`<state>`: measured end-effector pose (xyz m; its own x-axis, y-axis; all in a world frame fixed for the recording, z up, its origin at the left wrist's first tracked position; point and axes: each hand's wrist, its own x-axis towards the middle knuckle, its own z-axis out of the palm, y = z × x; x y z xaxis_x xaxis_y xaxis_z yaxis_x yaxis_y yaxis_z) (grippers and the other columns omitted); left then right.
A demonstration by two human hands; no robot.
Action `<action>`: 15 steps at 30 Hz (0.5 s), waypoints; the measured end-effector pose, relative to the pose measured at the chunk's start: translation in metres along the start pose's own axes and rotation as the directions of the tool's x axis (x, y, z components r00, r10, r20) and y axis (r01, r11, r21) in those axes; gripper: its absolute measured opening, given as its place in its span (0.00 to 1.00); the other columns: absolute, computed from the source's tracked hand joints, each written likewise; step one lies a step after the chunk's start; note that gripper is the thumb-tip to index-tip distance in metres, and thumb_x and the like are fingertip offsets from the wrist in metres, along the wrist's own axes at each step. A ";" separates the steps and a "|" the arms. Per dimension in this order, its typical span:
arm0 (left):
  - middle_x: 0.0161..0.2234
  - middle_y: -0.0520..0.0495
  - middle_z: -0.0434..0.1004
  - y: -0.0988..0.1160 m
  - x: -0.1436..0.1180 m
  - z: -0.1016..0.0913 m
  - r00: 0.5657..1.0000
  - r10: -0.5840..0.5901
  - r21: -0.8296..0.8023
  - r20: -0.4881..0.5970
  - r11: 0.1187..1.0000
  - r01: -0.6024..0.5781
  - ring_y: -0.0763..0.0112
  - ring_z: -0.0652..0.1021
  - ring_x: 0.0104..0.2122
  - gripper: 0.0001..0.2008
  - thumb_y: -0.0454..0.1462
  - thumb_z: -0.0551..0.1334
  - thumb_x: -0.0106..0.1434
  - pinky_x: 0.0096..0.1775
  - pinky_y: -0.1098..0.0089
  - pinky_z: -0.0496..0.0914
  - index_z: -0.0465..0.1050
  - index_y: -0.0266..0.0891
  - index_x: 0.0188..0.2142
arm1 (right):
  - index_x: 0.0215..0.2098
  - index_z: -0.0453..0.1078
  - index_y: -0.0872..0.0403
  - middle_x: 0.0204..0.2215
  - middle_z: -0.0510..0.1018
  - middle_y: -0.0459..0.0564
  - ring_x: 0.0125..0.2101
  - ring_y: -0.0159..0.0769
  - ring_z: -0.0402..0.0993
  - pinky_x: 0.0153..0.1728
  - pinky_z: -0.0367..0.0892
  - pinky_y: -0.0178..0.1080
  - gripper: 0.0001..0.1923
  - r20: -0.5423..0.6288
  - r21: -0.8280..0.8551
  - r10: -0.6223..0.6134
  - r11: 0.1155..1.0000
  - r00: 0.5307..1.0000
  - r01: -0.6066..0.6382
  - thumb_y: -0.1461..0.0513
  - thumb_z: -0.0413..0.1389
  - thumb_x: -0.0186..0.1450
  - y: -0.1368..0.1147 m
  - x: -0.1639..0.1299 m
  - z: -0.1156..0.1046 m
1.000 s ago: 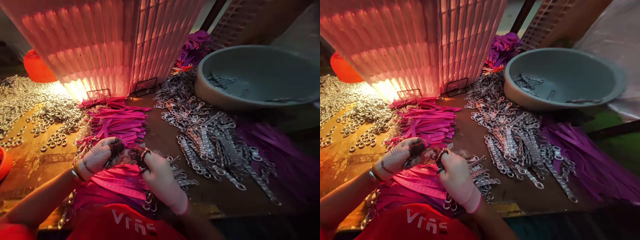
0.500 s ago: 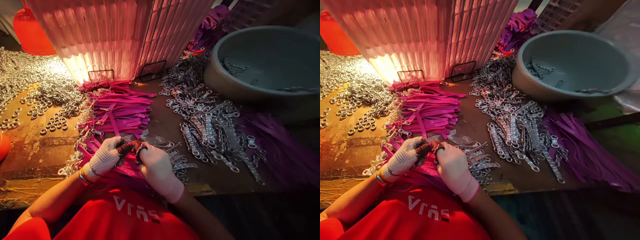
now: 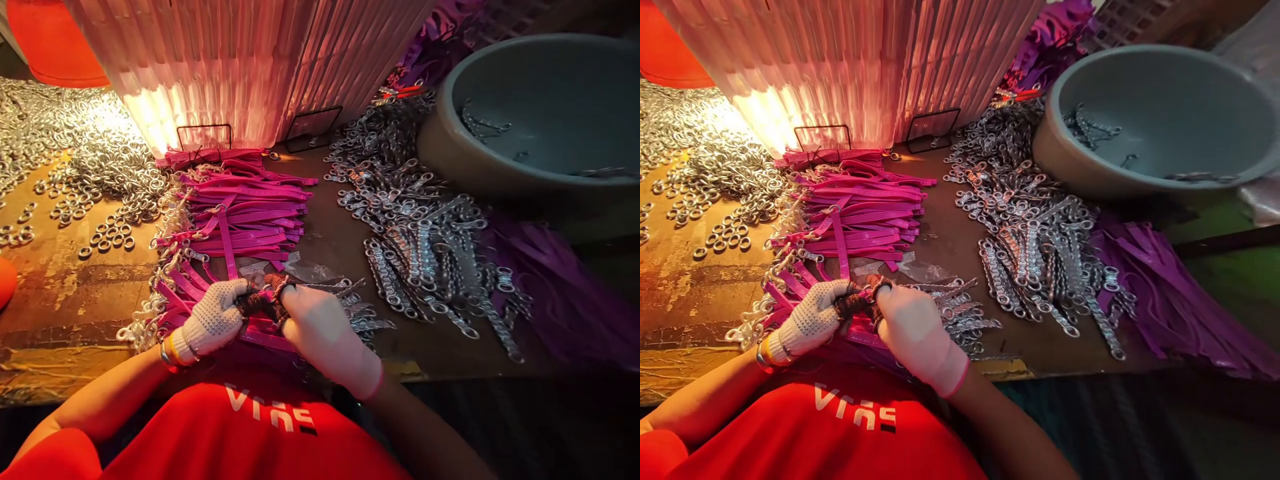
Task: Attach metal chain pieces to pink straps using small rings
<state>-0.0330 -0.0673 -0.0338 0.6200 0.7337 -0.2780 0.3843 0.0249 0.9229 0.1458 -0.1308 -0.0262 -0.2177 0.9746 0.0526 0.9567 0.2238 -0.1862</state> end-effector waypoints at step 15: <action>0.33 0.47 0.81 0.005 -0.011 -0.120 0.953 0.304 0.683 -0.002 0.696 -0.220 0.65 0.78 0.30 0.12 0.38 0.56 0.64 0.35 0.67 0.70 0.79 0.39 0.39 | 0.35 0.74 0.57 0.25 0.77 0.52 0.25 0.36 0.69 0.27 0.51 0.39 0.07 0.072 -0.101 -0.001 0.995 0.997 0.009 0.68 0.54 0.60 0.039 -0.030 -0.007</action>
<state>-0.1197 0.0065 0.0062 0.7060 0.7080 0.0157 0.5985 -0.6083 0.5214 0.1909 -0.1515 -0.0280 -0.2323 0.9725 -0.0180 0.9694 0.2300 -0.0855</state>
